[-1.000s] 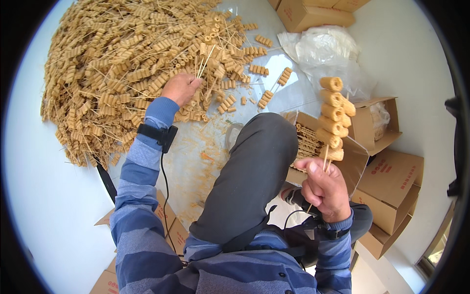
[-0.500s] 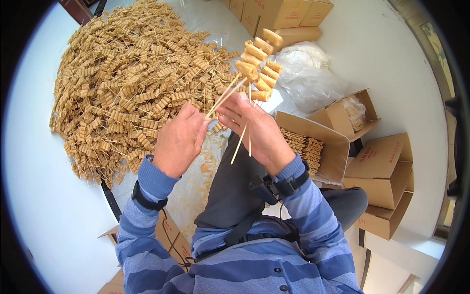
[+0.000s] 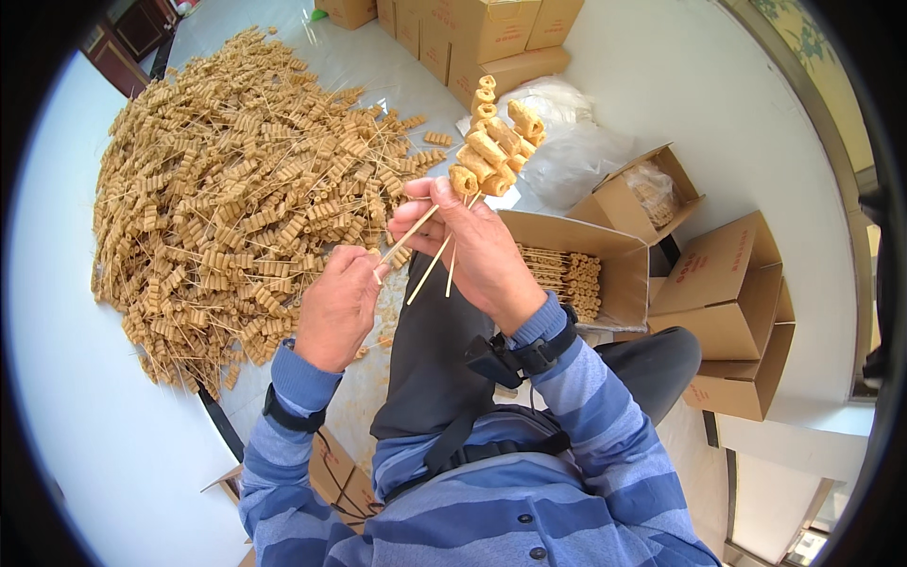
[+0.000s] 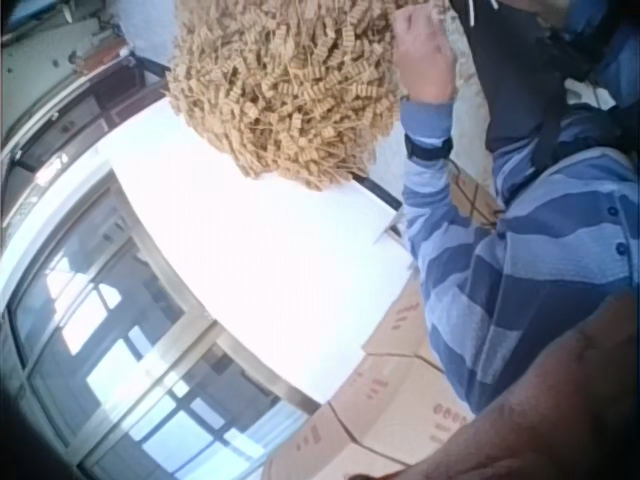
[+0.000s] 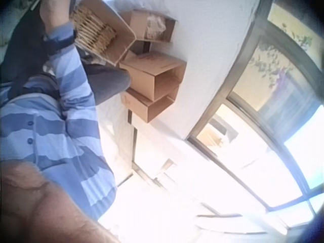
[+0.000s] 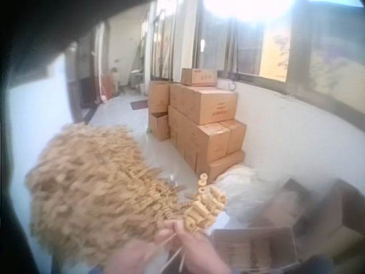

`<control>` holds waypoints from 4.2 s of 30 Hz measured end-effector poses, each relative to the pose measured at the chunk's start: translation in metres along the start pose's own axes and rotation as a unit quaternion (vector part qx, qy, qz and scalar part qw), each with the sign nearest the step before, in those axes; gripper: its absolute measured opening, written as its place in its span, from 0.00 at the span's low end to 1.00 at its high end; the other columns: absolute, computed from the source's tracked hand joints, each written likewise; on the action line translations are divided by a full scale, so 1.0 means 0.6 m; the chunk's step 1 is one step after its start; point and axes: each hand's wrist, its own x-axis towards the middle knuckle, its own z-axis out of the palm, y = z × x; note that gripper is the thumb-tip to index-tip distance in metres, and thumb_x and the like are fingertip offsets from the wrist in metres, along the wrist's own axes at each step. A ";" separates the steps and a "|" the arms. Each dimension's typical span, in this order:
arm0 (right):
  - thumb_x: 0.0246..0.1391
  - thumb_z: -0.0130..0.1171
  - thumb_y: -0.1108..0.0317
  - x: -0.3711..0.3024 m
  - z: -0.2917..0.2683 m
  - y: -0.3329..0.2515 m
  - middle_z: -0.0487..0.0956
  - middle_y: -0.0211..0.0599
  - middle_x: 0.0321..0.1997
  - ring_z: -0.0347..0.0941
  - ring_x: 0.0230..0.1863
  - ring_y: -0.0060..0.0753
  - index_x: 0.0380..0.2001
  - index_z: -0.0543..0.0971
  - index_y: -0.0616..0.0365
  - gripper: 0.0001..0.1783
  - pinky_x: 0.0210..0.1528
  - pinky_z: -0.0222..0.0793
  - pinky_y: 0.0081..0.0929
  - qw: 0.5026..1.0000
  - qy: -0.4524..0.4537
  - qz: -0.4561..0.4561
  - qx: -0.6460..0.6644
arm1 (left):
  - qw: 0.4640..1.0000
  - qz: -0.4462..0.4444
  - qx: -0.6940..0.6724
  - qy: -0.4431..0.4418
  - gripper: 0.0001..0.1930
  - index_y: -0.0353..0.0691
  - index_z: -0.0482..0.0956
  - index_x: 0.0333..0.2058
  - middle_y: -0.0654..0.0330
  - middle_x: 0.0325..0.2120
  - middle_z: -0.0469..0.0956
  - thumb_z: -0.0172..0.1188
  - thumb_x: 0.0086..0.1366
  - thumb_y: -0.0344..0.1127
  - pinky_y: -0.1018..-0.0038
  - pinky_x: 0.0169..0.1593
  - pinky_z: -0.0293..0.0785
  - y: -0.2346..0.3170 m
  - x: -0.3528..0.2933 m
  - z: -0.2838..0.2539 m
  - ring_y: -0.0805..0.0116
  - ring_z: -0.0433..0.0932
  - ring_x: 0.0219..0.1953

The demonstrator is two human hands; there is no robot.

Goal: The person sits on the floor and threads small cylindrical snacks onto wooden skewers. They gather loose snacks from the floor, align them on the sticks, and place the completed skewers into a cardboard box.

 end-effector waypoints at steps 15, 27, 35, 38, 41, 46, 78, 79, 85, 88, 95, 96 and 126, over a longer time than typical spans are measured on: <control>0.73 0.46 0.55 -0.087 -0.044 -0.066 0.75 0.28 0.27 0.77 0.28 0.25 0.50 0.76 0.63 0.21 0.34 0.82 0.26 0.989 0.031 0.132 -0.064 | 0.956 0.232 0.157 0.087 0.21 0.37 0.81 0.50 0.55 0.37 0.74 0.61 0.56 0.21 0.65 0.39 0.73 0.058 0.018 -0.018 0.57 0.76 0.37; 0.72 0.48 0.55 -0.174 -0.080 -0.032 0.80 0.35 0.48 0.78 0.50 0.29 0.52 0.76 0.61 0.20 0.58 0.75 0.32 0.979 -0.049 0.182 0.083 | 0.907 0.395 0.136 -0.043 0.21 0.29 0.77 0.48 0.51 0.42 0.75 0.62 0.55 0.32 0.67 0.39 0.74 0.137 0.013 0.027 0.59 0.76 0.39; 0.72 0.49 0.59 -0.210 -0.093 -0.005 0.81 0.33 0.47 0.76 0.48 0.23 0.50 0.76 0.61 0.16 0.56 0.72 0.25 0.991 0.007 0.091 0.093 | 0.903 0.377 0.189 -0.089 0.19 0.30 0.79 0.47 0.53 0.44 0.76 0.59 0.56 0.31 0.63 0.50 0.72 0.159 -0.010 0.064 0.59 0.76 0.47; 0.72 0.50 0.62 -0.209 -0.098 -0.001 0.81 0.33 0.44 0.77 0.45 0.22 0.44 0.76 0.59 0.12 0.52 0.74 0.25 0.991 0.040 0.048 0.122 | 0.908 0.371 0.147 -0.126 0.21 0.30 0.78 0.49 0.54 0.45 0.76 0.58 0.56 0.31 0.64 0.51 0.71 0.166 -0.016 0.075 0.59 0.76 0.48; 0.71 0.52 0.61 -0.206 -0.112 -0.004 0.80 0.29 0.38 0.76 0.42 0.23 0.43 0.76 0.57 0.11 0.49 0.73 0.24 0.996 0.047 0.051 0.049 | 0.912 0.374 0.131 -0.109 0.22 0.31 0.78 0.50 0.55 0.45 0.76 0.57 0.57 0.31 0.64 0.51 0.71 0.176 -0.023 0.087 0.60 0.76 0.48; 0.72 0.49 0.59 -0.222 -0.121 -0.014 0.74 0.26 0.28 0.72 0.28 0.21 0.45 0.73 0.58 0.13 0.33 0.72 0.20 0.996 0.079 0.034 0.006 | 0.975 0.098 -0.179 -0.084 0.14 0.38 0.78 0.49 0.54 0.41 0.78 0.60 0.63 0.24 0.68 0.55 0.72 0.176 -0.043 0.059 0.59 0.79 0.47; 0.75 0.41 0.53 -0.290 -0.096 -0.007 0.81 0.43 0.37 0.81 0.36 0.32 0.50 0.71 0.64 0.22 0.37 0.81 0.25 0.973 -0.036 0.191 -0.123 | 0.587 -0.194 -0.785 0.033 0.29 0.35 0.67 0.60 0.56 0.51 0.76 0.45 0.77 0.56 0.65 0.58 0.75 0.193 -0.028 0.153 0.63 0.77 0.52; 0.75 0.42 0.53 -0.290 -0.098 -0.005 0.81 0.43 0.37 0.81 0.36 0.32 0.51 0.71 0.64 0.22 0.38 0.81 0.25 0.970 -0.039 0.202 -0.127 | 0.604 -0.207 -0.769 0.035 0.29 0.35 0.68 0.59 0.55 0.51 0.77 0.45 0.76 0.56 0.65 0.57 0.76 0.194 -0.031 0.155 0.63 0.78 0.51; 0.74 0.42 0.51 -0.296 -0.103 -0.006 0.80 0.42 0.39 0.80 0.40 0.32 0.52 0.71 0.64 0.24 0.40 0.82 0.26 0.974 -0.042 0.180 -0.131 | 0.625 -0.272 -0.728 0.074 0.28 0.37 0.72 0.51 0.59 0.41 0.77 0.49 0.74 0.60 0.73 0.44 0.78 0.167 -0.032 0.157 0.70 0.78 0.39; 0.74 0.42 0.50 -0.297 -0.106 -0.016 0.76 0.34 0.28 0.76 0.28 0.25 0.51 0.71 0.62 0.24 0.31 0.75 0.21 0.969 0.000 0.175 -0.172 | 0.606 -0.217 -0.760 0.085 0.30 0.37 0.71 0.49 0.62 0.33 0.73 0.48 0.73 0.64 0.75 0.37 0.74 0.150 -0.027 0.154 0.70 0.74 0.33; 0.75 0.38 0.48 -0.301 -0.104 -0.021 0.58 0.21 0.13 0.53 0.12 0.15 0.51 0.72 0.58 0.24 0.16 0.51 0.19 0.966 -0.044 0.179 -0.182 | 0.586 -0.256 -0.765 0.078 0.31 0.40 0.67 0.62 0.61 0.41 0.77 0.43 0.75 0.62 0.71 0.45 0.77 0.171 -0.027 0.157 0.68 0.77 0.40; 0.75 0.38 0.48 -0.302 -0.103 -0.020 0.58 0.20 0.13 0.53 0.12 0.15 0.52 0.72 0.58 0.24 0.16 0.51 0.18 0.964 -0.054 0.185 -0.181 | 0.569 -0.252 -0.777 0.094 0.30 0.42 0.66 0.64 0.59 0.50 0.77 0.42 0.76 0.60 0.67 0.51 0.78 0.180 -0.029 0.162 0.66 0.78 0.49; 0.74 0.34 0.43 -0.303 -0.101 0.000 0.59 0.21 0.13 0.56 0.13 0.15 0.29 0.67 0.54 0.29 0.15 0.50 0.17 0.961 -0.078 0.210 -0.164 | 0.555 -0.266 -0.785 0.070 0.29 0.38 0.76 0.50 0.56 0.44 0.81 0.48 0.72 0.62 0.66 0.46 0.82 0.156 -0.045 0.156 0.61 0.82 0.43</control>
